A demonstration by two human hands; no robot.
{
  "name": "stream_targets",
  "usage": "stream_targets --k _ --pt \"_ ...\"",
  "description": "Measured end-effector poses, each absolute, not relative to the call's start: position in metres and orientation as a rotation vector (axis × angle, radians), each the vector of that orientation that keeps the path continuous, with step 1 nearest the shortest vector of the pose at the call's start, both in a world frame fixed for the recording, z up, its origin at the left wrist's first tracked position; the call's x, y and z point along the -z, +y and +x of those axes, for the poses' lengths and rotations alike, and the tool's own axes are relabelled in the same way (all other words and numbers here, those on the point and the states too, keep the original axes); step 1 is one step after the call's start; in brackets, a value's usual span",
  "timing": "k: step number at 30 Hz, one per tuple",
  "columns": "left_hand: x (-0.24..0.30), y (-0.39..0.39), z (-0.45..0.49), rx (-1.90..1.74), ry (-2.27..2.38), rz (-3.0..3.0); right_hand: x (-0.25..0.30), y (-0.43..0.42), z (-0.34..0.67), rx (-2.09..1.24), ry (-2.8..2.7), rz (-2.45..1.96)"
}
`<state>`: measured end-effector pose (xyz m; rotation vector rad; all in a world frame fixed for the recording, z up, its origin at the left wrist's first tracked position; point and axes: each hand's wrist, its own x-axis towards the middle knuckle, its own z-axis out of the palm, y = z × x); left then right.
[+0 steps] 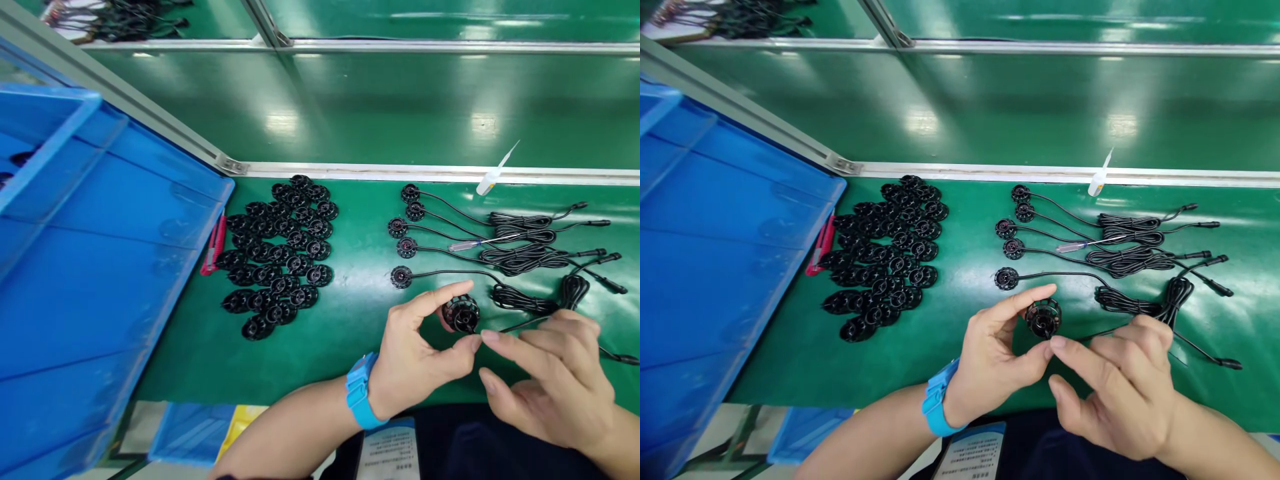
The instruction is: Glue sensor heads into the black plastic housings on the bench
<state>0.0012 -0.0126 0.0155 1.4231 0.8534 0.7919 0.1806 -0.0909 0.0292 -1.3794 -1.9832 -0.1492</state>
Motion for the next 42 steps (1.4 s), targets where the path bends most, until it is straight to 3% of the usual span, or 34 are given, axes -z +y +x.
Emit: stream_targets --k 7,17,26,42 --pt "-0.019 -0.012 0.003 -0.862 0.977 1.565 -0.032 -0.095 0.168 0.223 -2.213 -1.450" --pt "-0.011 -0.008 0.007 -0.948 1.006 1.780 -0.022 -0.095 0.160 -0.211 -2.049 -1.495" --pt "-0.012 -0.006 0.005 -0.783 0.944 1.703 -0.029 -0.087 0.164 0.315 -2.280 -1.570" --pt "-0.016 -0.004 0.006 -0.664 0.941 1.501 -0.026 -0.082 0.169 0.244 -2.218 -1.550"
